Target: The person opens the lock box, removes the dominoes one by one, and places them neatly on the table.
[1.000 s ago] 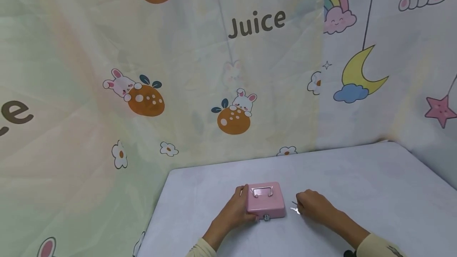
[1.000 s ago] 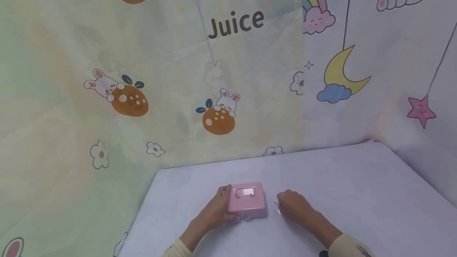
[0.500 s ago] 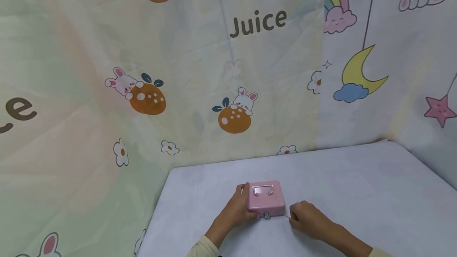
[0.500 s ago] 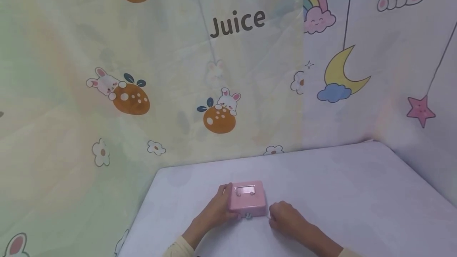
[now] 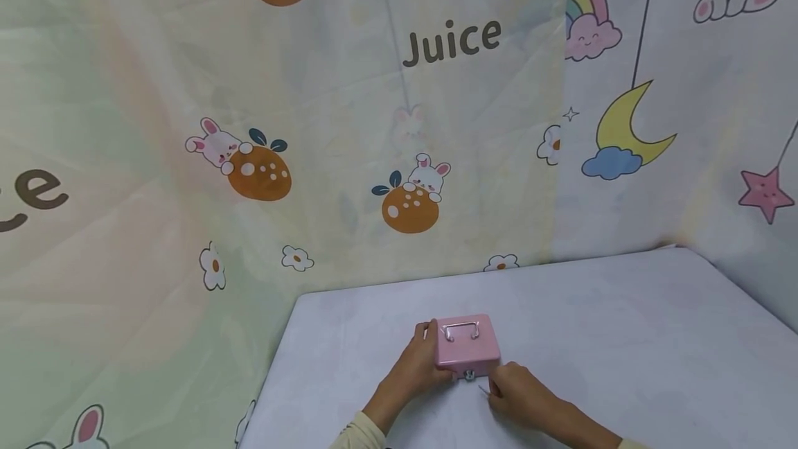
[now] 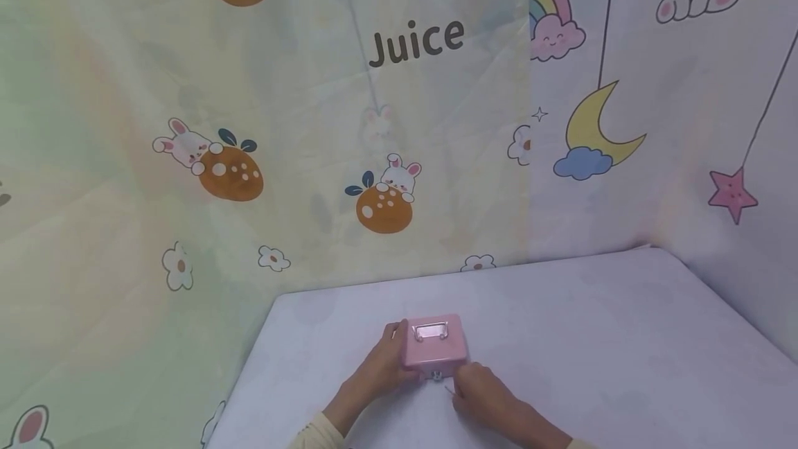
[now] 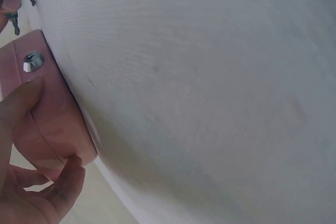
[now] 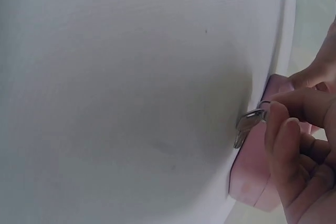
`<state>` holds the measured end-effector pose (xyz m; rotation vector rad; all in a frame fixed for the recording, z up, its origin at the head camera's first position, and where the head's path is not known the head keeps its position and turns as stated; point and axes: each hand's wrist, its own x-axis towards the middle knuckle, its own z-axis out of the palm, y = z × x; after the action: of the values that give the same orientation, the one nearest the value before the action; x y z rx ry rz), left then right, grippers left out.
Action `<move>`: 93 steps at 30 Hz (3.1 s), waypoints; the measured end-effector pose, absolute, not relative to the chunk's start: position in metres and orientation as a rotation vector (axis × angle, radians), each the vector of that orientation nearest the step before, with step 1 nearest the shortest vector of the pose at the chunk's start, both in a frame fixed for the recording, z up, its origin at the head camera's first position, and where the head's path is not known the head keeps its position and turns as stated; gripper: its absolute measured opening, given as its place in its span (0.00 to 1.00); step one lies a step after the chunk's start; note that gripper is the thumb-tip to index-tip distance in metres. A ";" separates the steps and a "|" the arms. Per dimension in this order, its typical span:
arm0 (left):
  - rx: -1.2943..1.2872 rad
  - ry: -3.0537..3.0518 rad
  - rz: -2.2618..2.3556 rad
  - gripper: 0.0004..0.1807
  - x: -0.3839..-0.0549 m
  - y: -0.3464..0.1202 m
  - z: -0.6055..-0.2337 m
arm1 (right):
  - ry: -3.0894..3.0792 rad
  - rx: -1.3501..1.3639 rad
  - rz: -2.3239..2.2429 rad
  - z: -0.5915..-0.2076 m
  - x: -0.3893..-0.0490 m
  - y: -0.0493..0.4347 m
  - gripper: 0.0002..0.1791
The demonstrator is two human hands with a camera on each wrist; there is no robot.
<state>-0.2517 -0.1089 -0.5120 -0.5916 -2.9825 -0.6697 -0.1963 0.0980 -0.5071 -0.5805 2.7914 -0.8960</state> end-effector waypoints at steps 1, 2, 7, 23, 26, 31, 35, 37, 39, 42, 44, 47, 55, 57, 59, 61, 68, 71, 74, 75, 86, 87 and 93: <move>-0.593 -2.983 -0.669 0.57 -0.252 -0.109 -0.512 | 2.799 -0.597 -0.905 -0.508 -0.197 0.096 0.15; -0.597 -2.982 -0.668 0.57 -0.252 -0.109 -0.512 | 2.808 -0.612 -0.913 -0.509 -0.197 0.095 0.15; -0.626 -2.966 -0.667 0.55 -0.250 -0.111 -0.512 | 2.883 -0.644 -0.946 -0.515 -0.199 0.086 0.14; -0.638 -2.969 -0.653 0.56 -0.251 -0.111 -0.512 | 3.103 -0.467 -0.758 -0.517 -0.198 0.073 0.14; -0.637 -2.969 -0.644 0.56 -0.252 -0.111 -0.513 | 3.120 -0.450 -0.728 -0.517 -0.197 0.072 0.15; -0.636 -2.975 -0.658 0.55 -0.253 -0.111 -0.513 | 3.128 -0.451 -0.756 -0.517 -0.196 0.070 0.14; -0.629 -2.994 -0.657 0.55 -0.253 -0.110 -0.512 | 3.099 -0.444 -0.861 -0.517 -0.196 0.068 0.15; -0.629 -2.997 -0.655 0.55 -0.253 -0.109 -0.511 | 3.089 -0.435 -0.899 -0.517 -0.196 0.068 0.15; -0.632 -2.995 -0.653 0.55 -0.253 -0.109 -0.511 | 3.075 -0.425 -0.923 -0.516 -0.197 0.067 0.16; -0.630 -2.995 -0.638 0.55 -0.252 -0.110 -0.510 | 3.038 -0.418 -0.951 -0.515 -0.197 0.067 0.15; -0.624 -3.000 -0.628 0.56 -0.252 -0.110 -0.510 | 3.012 -0.423 -0.977 -0.515 -0.198 0.066 0.15; -0.617 -3.010 -0.613 0.57 -0.253 -0.111 -0.510 | 2.991 -0.445 -1.021 -0.515 -0.198 0.064 0.14; -0.612 -3.027 -0.608 0.57 -0.253 -0.111 -0.511 | 2.978 -0.506 -1.032 -0.513 -0.196 0.061 0.14; -0.613 -3.030 -0.618 0.58 -0.253 -0.111 -0.511 | 2.990 -0.516 -1.020 -0.513 -0.195 0.062 0.14; -0.614 -3.030 -0.621 0.58 -0.253 -0.110 -0.511 | 3.000 -0.527 -1.004 -0.514 -0.195 0.063 0.14; -0.613 -3.029 -0.612 0.58 -0.253 -0.110 -0.511 | 3.001 -0.542 -0.987 -0.516 -0.196 0.064 0.14; -0.629 -3.031 -0.604 0.59 -0.253 -0.111 -0.510 | 3.048 -0.620 -0.838 -0.518 -0.198 0.064 0.16; -0.636 -3.035 -0.607 0.59 -0.253 -0.112 -0.509 | 3.077 -0.648 -0.765 -0.517 -0.197 0.063 0.16; -0.628 -3.037 -0.606 0.59 -0.253 -0.112 -0.510 | 3.102 -0.667 -0.705 -0.515 -0.198 0.061 0.15; -0.623 -3.038 -0.603 0.59 -0.253 -0.112 -0.510 | 3.111 -0.673 -0.691 -0.514 -0.198 0.060 0.15; -0.613 -3.060 -0.530 0.59 -0.255 -0.113 -0.508 | 3.114 -0.761 -0.647 -0.511 -0.201 0.058 0.11; -0.610 -3.064 -0.530 0.59 -0.256 -0.113 -0.508 | 3.115 -0.781 -0.649 -0.511 -0.201 0.059 0.11; -0.600 -3.084 -0.521 0.59 -0.255 -0.111 -0.508 | 3.117 -0.831 -0.661 -0.512 -0.201 0.060 0.11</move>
<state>-0.2551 -0.1110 -0.5079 -0.6003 -3.0837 -0.5208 -0.2007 0.0599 -0.5119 -0.8314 3.1166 -0.6609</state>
